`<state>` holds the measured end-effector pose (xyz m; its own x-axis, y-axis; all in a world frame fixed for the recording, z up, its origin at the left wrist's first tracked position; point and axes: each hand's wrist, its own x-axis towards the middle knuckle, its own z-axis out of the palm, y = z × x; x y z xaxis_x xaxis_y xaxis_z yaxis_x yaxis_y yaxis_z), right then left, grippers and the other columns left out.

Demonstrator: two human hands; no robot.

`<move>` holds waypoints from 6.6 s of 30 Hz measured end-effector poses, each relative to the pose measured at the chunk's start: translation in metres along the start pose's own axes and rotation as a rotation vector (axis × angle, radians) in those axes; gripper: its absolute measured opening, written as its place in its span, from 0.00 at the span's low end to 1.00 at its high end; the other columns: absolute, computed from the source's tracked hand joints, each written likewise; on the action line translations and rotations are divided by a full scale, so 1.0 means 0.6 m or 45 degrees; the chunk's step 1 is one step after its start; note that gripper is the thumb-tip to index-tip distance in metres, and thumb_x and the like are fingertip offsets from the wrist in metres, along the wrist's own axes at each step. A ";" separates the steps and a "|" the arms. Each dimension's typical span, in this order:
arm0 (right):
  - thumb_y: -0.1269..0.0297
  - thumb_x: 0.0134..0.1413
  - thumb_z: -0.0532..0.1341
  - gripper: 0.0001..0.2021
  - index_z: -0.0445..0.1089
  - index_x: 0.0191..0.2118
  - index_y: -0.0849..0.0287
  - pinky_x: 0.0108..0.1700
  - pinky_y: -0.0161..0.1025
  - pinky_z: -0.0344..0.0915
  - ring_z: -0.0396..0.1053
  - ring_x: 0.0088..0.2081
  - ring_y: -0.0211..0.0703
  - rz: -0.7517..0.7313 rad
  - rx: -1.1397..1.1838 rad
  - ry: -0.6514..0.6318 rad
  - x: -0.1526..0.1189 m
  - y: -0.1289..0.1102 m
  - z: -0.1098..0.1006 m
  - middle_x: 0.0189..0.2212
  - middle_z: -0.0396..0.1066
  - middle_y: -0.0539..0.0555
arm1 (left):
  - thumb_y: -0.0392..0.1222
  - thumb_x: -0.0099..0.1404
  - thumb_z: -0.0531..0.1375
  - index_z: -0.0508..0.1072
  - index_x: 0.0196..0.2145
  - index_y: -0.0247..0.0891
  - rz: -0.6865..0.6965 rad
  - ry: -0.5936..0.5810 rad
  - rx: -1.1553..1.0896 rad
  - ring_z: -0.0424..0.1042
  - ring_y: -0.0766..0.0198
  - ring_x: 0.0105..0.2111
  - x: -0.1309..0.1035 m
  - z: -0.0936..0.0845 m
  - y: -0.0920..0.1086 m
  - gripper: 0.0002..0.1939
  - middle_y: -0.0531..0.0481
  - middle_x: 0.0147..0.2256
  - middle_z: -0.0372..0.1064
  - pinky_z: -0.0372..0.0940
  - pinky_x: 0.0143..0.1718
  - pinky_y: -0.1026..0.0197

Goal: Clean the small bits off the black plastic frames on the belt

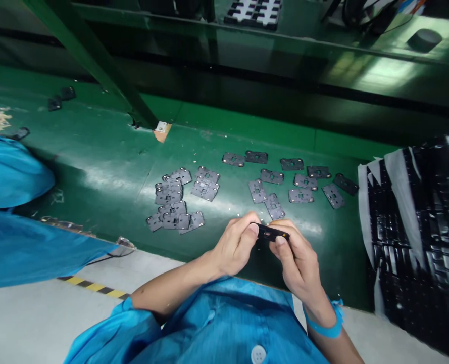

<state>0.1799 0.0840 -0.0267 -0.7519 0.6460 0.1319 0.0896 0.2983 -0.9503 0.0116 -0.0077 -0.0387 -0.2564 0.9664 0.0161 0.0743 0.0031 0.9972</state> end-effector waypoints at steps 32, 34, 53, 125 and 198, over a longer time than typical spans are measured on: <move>0.69 0.79 0.52 0.14 0.72 0.58 0.52 0.33 0.35 0.67 0.70 0.37 0.39 -0.014 0.035 0.054 -0.003 0.000 0.006 0.46 0.70 0.56 | 0.39 0.76 0.48 0.57 0.33 0.43 0.060 -0.025 -0.029 0.54 0.65 0.26 0.014 0.006 -0.007 0.10 0.58 0.27 0.54 0.51 0.32 0.58; 0.67 0.79 0.53 0.12 0.73 0.56 0.52 0.32 0.35 0.66 0.68 0.33 0.37 0.051 0.060 0.102 -0.001 0.004 0.005 0.45 0.70 0.55 | 0.35 0.72 0.50 0.57 0.34 0.43 0.009 -0.061 0.013 0.57 0.64 0.27 0.016 0.006 -0.006 0.07 0.58 0.27 0.57 0.54 0.33 0.59; 0.71 0.68 0.53 0.12 0.69 0.51 0.55 0.34 0.39 0.61 0.63 0.27 0.40 0.298 0.338 0.107 0.028 0.019 -0.028 0.26 0.66 0.45 | 0.43 0.79 0.58 0.79 0.51 0.38 0.138 -0.126 0.348 0.76 0.57 0.47 0.058 -0.024 0.026 0.11 0.42 0.50 0.76 0.70 0.50 0.55; 0.64 0.68 0.66 0.08 0.82 0.49 0.53 0.35 0.40 0.75 0.74 0.31 0.42 0.091 0.092 0.415 0.034 -0.031 -0.010 0.37 0.78 0.54 | 0.48 0.83 0.53 0.65 0.41 0.39 -0.062 0.062 -0.227 0.62 0.71 0.25 -0.002 0.020 0.035 0.13 0.58 0.27 0.64 0.59 0.31 0.64; 0.68 0.69 0.64 0.07 0.82 0.45 0.54 0.29 0.37 0.66 0.71 0.28 0.40 0.038 0.060 0.488 0.010 -0.015 0.035 0.31 0.73 0.51 | 0.60 0.80 0.51 0.63 0.35 0.40 -0.081 0.115 -0.350 0.55 0.70 0.20 -0.004 0.019 -0.017 0.23 0.59 0.21 0.58 0.53 0.24 0.65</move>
<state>0.1610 0.0703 -0.0236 -0.4501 0.8722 0.1916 0.0711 0.2489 -0.9659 0.0228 -0.0073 -0.0495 -0.3378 0.9397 -0.0527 -0.2051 -0.0189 0.9786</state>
